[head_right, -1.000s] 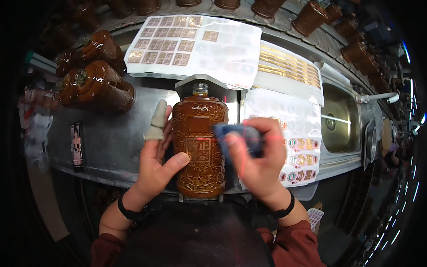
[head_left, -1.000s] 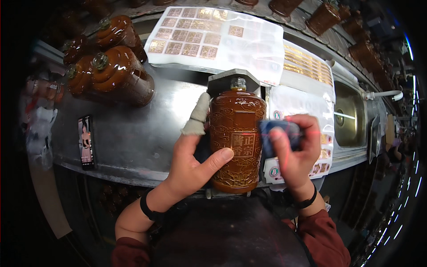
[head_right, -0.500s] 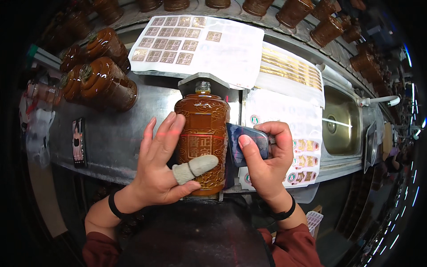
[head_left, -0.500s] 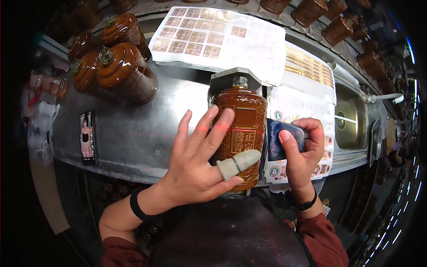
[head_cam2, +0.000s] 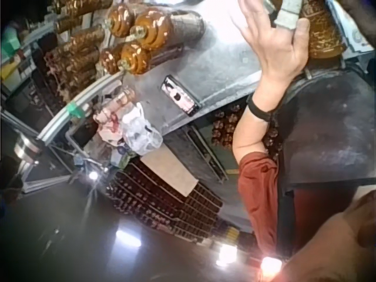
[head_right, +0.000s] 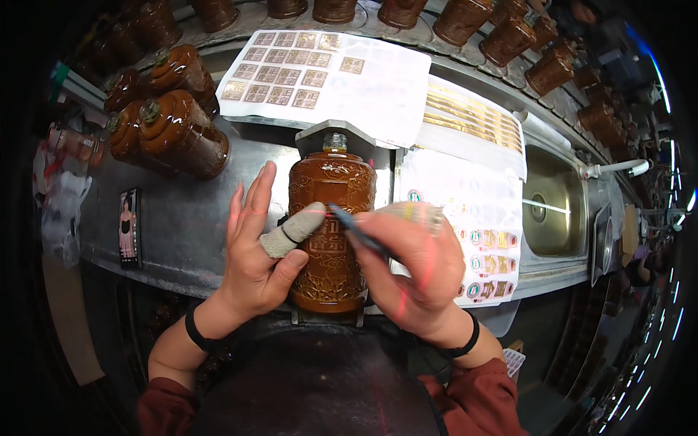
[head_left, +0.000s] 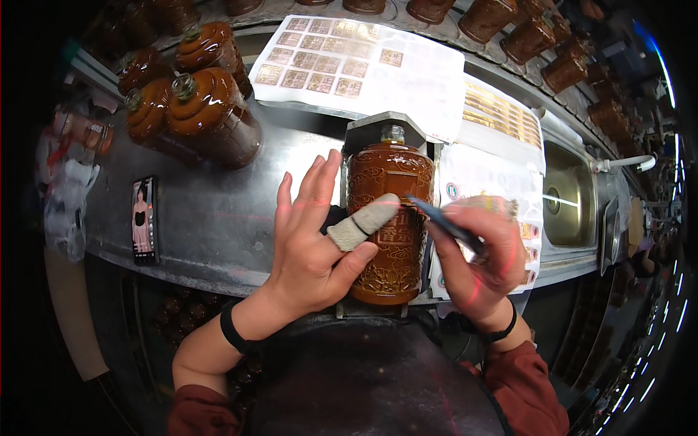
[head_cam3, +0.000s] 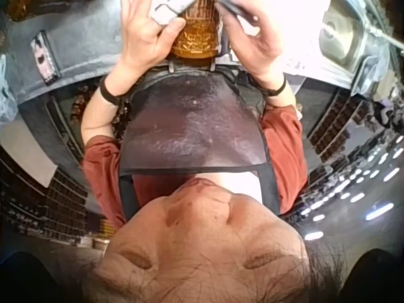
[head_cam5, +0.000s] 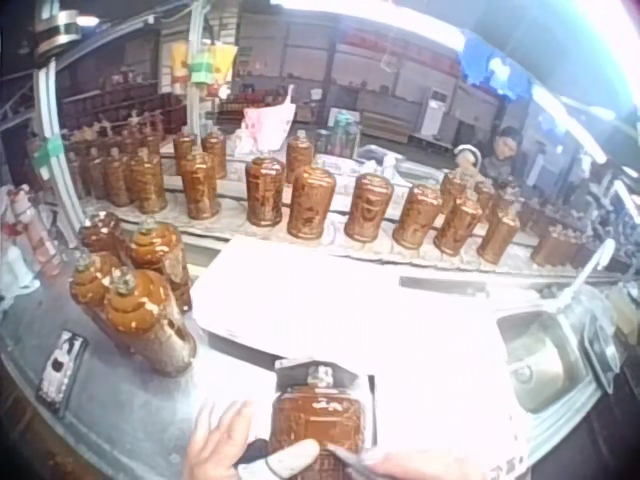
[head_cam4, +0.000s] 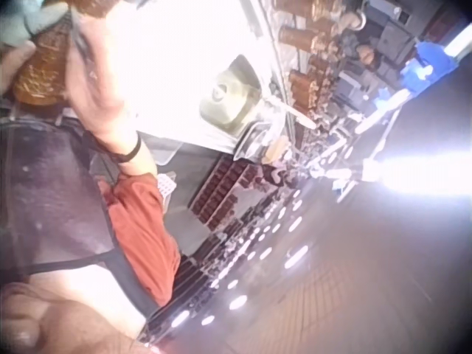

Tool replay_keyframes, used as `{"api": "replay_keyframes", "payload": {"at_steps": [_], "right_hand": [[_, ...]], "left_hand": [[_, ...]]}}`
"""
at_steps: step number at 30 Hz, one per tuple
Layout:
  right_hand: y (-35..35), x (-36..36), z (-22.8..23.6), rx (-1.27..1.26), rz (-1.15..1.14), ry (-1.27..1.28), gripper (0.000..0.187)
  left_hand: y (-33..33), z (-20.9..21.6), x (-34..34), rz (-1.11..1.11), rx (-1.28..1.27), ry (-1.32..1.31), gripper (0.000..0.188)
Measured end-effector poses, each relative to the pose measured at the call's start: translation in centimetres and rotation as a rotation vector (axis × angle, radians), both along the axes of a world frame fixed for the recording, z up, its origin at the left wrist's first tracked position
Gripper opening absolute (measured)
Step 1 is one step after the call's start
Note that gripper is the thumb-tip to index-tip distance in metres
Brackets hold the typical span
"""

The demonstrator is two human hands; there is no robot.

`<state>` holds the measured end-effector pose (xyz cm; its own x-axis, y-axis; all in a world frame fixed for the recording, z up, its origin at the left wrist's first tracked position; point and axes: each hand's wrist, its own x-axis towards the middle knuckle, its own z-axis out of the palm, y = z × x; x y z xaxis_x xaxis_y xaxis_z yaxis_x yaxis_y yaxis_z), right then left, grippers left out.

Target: Applying labels and decorative ribbons to brown ceramic liquor bottles on a production line.

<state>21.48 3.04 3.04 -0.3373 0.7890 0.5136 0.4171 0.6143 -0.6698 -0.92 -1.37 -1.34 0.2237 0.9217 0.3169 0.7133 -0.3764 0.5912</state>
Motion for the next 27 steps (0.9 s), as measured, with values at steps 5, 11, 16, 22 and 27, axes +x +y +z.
{"api": "replay_keyframes", "payload": {"at_steps": [5,11,16,22,27], "right_hand": [[-0.6,-0.4,1.2,0.196,0.274,-0.213,0.040],[0.3,-2.3,1.9,-0.113,0.266,-0.076,0.026],[1.2,-1.5,0.8,-0.251,-0.101,0.159,0.020],[-0.6,0.7,-1.2,-0.498,-0.175,0.236,0.028],[-1.5,7.4,-2.1,-0.884,-0.241,0.517,0.015]], "left_hand": [[-1.9,-2.0,-1.4,0.012,-0.058,-0.232,0.055],[-2.4,-2.4,-1.8,-0.156,-0.146,-0.243,0.099],[-2.4,-2.7,0.2,-0.171,-0.176,-0.150,0.102],[-2.6,-2.7,1.5,-0.116,-0.203,-0.198,0.087],[-2.8,1.0,0.8,-0.116,0.110,-0.016,0.091]]}}
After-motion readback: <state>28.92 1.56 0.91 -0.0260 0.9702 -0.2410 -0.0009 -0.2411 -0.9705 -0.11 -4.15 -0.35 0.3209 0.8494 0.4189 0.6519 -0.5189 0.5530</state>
